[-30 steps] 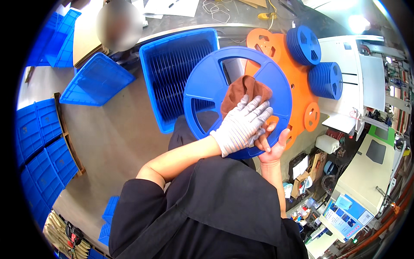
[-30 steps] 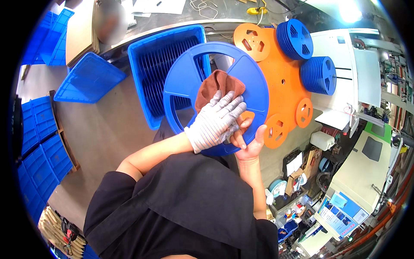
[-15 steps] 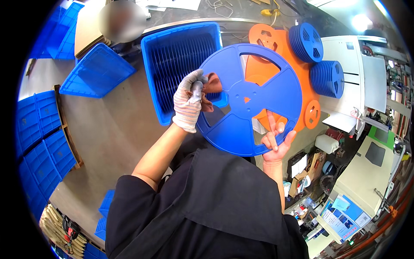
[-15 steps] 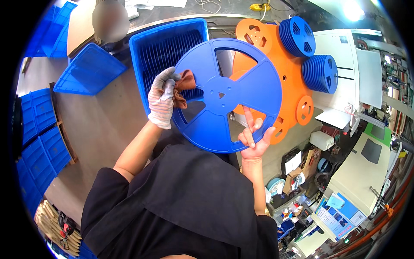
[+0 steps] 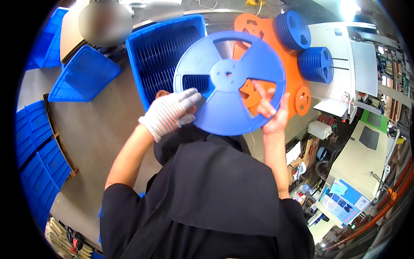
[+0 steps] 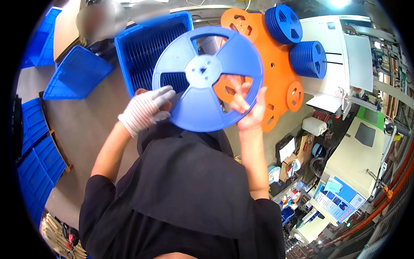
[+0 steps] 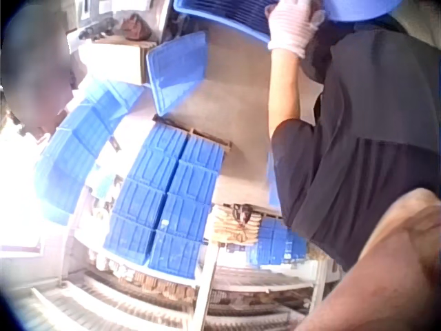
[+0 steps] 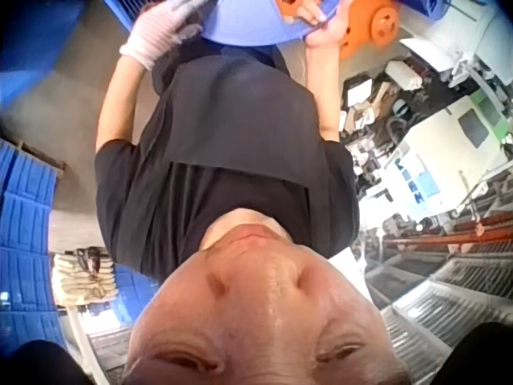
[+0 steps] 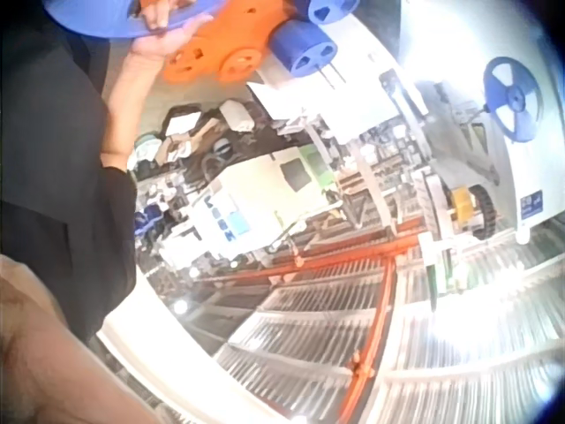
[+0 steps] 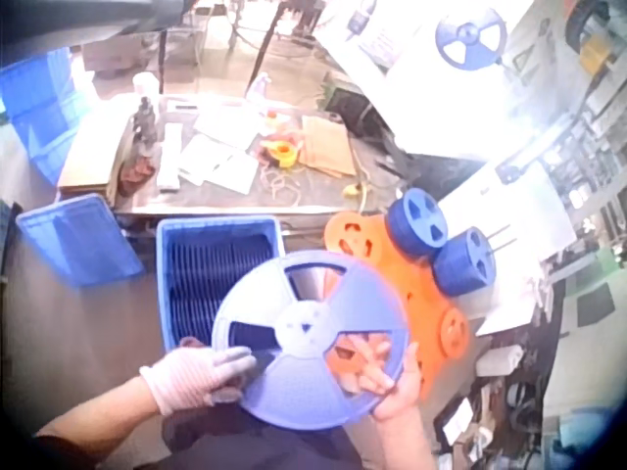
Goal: The person wipes blue plastic reels with a brown cloth and places them into a blue bin. They repeatedly pick up reels from a stack on an orange tray, clean them, and stack them vertically inside the bin.
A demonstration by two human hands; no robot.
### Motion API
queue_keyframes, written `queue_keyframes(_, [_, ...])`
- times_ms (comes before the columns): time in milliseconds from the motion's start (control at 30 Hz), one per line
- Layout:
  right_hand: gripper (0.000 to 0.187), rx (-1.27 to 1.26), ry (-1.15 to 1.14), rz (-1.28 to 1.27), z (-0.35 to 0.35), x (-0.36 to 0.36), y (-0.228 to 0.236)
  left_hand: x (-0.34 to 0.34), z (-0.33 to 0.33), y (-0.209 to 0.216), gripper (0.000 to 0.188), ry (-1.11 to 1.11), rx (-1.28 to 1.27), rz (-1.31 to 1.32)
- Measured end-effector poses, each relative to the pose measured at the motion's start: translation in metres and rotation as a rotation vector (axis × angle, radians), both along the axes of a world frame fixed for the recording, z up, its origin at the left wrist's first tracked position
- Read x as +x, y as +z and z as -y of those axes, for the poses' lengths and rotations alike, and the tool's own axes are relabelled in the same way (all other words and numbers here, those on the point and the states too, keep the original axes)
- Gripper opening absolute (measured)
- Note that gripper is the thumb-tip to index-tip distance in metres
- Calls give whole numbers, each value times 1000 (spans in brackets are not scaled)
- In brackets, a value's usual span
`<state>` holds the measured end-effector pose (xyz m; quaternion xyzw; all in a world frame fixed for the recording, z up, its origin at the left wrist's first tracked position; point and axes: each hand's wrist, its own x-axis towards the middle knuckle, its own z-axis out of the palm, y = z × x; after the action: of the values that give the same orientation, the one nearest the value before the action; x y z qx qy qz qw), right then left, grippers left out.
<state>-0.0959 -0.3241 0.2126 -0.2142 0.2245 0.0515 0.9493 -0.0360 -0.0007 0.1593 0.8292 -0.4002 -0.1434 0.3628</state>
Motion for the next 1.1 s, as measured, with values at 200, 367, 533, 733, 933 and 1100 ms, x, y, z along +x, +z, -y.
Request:
queue_keyframes(200, [65, 70, 87, 29, -16, 46, 21, -4, -10, -35, 64, 56, 268, 270])
queue_keyframes(367, [80, -108, 275, 207, -47, 80, 46, -8, -23, -25, 22, 450, -413, -709])
queue_keyframes(533, [62, -293, 193, 133, -32, 95, 20, -17, -50, -44, 29, 666, -1184, -1421])
queue_keyframes(733, [45, -334, 71, -121, -10, 91, -34, -30, -76, -69, 28, 831, -1312, -1461])
queue_keyframes(933, [38, -429, 269, -299, -39, 115, -122, -33, -90, -97, 21, 1051, -958, -1068])
queue_keyframes(1100, [38, -646, 695, -482, -91, 137, -250, -55, -80, -125, 11, 1354, -349, -799])
